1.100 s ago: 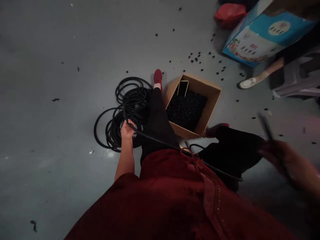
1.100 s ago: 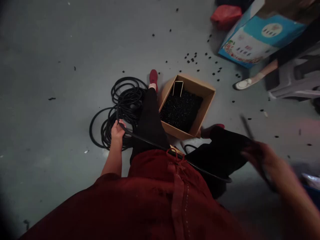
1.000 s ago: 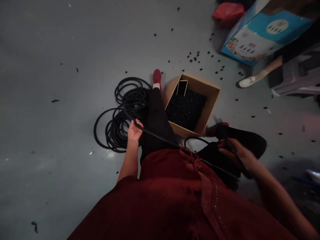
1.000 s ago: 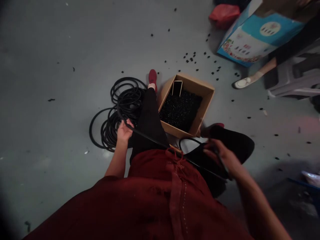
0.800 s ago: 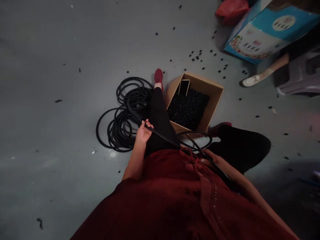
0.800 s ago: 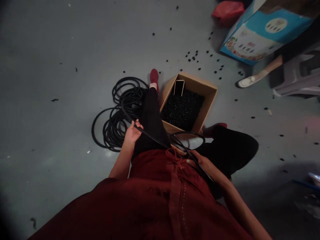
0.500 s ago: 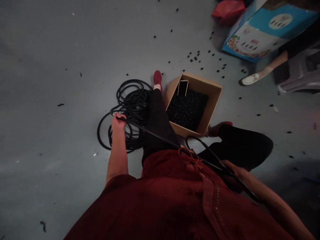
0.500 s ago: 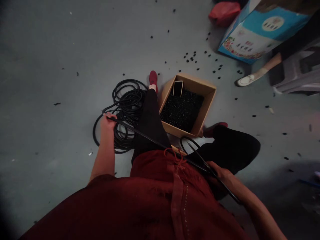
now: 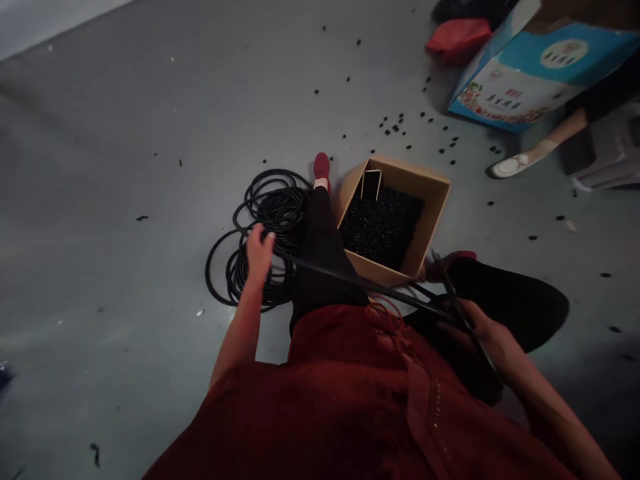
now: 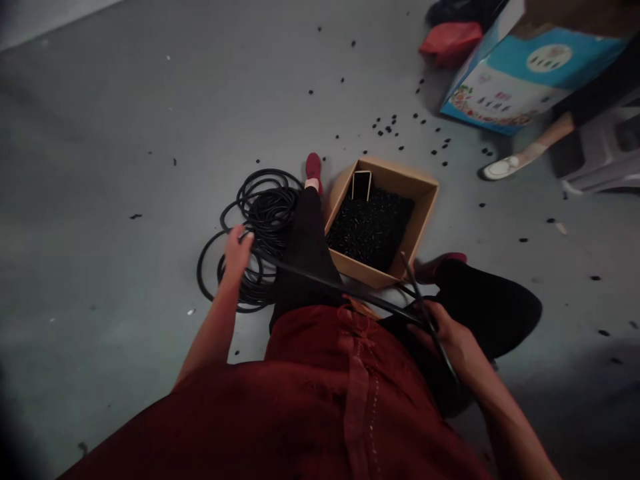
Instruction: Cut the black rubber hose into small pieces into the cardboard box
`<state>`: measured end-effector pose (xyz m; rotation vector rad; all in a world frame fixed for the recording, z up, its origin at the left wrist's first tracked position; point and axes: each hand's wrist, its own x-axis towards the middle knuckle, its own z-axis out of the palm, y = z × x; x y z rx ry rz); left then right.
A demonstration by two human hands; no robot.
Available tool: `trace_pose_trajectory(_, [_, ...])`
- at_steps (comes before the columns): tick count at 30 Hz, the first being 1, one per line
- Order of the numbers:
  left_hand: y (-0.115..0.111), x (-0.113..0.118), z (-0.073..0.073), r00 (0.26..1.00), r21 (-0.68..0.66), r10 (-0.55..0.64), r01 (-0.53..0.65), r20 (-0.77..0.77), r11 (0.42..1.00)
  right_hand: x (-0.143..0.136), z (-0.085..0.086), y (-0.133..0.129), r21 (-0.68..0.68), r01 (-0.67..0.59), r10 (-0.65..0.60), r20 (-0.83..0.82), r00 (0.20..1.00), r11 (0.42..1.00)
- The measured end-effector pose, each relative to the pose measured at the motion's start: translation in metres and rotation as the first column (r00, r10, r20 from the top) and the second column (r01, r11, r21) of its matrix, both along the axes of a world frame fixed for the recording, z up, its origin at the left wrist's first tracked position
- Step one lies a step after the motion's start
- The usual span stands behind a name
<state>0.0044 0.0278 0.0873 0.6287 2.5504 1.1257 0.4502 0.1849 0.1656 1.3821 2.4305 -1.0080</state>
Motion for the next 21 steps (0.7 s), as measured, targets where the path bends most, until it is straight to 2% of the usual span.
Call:
trace_pose_trajectory(1, [0.008, 0.024, 0.010, 0.982, 0.002, -0.179, 0.179, -0.056, 0.984, -0.015, 0.004, -0.003, -0.036, -0.018, 0.017, -0.038, 0.999, 0.999])
trace_pose_trajectory(2, [0.016, 0.048, 0.021, 0.915, 0.001, -0.390, 0.392, -0.107, 0.920, -0.028, 0.008, -0.004, -0.052, -0.036, 0.032, -0.067, 0.997, 0.998])
trace_pose_trajectory(3, [0.023, 0.074, 0.033, 0.822, -0.001, -0.550, 0.555, -0.147, 0.832, -0.040, 0.011, -0.006, -0.061, -0.047, 0.041, -0.093, 0.995, 0.997])
trace_pose_trajectory(5, [0.036, 0.122, 0.053, 0.623, -0.020, -0.772, 0.776, -0.122, 0.630, -0.055, 0.015, -0.007, -0.068, -0.054, 0.044, -0.137, 0.990, 0.996])
trace_pose_trajectory(7, [0.045, 0.161, 0.067, 0.407, -0.070, -0.913, 0.911, -0.011, 0.407, -0.062, 0.015, -0.006, -0.030, -0.052, 0.046, -0.169, 0.985, 0.998])
trace_pose_trajectory(8, [0.048, 0.175, 0.071, 0.335, -0.093, -0.941, 0.939, 0.040, 0.331, -0.063, 0.014, -0.006, 0.009, -0.063, 0.064, -0.171, 0.983, 0.998])
trace_pose_trajectory(10, [0.053, 0.189, 0.074, 0.272, -0.144, -0.956, 0.956, 0.111, 0.256, -0.061, 0.011, -0.004, 0.085, -0.122, 0.133, -0.138, 0.981, 0.989])
trace_pose_trajectory(12, [0.054, 0.182, 0.074, 0.298, -0.198, -0.944, 0.943, 0.140, 0.268, -0.053, 0.007, -0.003, 0.122, -0.188, 0.197, -0.065, 0.978, 0.975])
trace_pose_trajectory(14, [0.049, 0.155, 0.071, 0.389, -0.249, -0.911, 0.903, 0.136, 0.349, -0.038, 0.002, 0.000, 0.138, -0.189, 0.191, 0.002, 0.982, 0.972])
trace_pose_trajectory(16, [0.038, 0.110, 0.069, 0.549, -0.297, -0.830, 0.812, 0.096, 0.503, -0.017, -0.005, 0.004, 0.167, -0.127, 0.119, 0.059, 0.991, 0.978])
trace_pose_trajectory(18, [0.018, 0.054, 0.066, 0.731, -0.360, -0.682, 0.629, -0.026, 0.689, 0.006, -0.012, 0.010, 0.183, -0.069, 0.046, 0.129, 0.991, 0.981])
trace_pose_trajectory(19, [0.005, 0.024, 0.065, 0.789, -0.403, -0.609, 0.534, -0.077, 0.743, 0.017, -0.015, 0.012, 0.191, -0.051, 0.019, 0.162, 0.987, 0.980])
trace_pose_trajectory(21, [-0.028, -0.032, 0.062, 0.852, -0.511, -0.506, 0.376, -0.138, 0.773, 0.037, -0.017, 0.015, 0.212, -0.019, -0.022, 0.189, 0.982, 0.977])
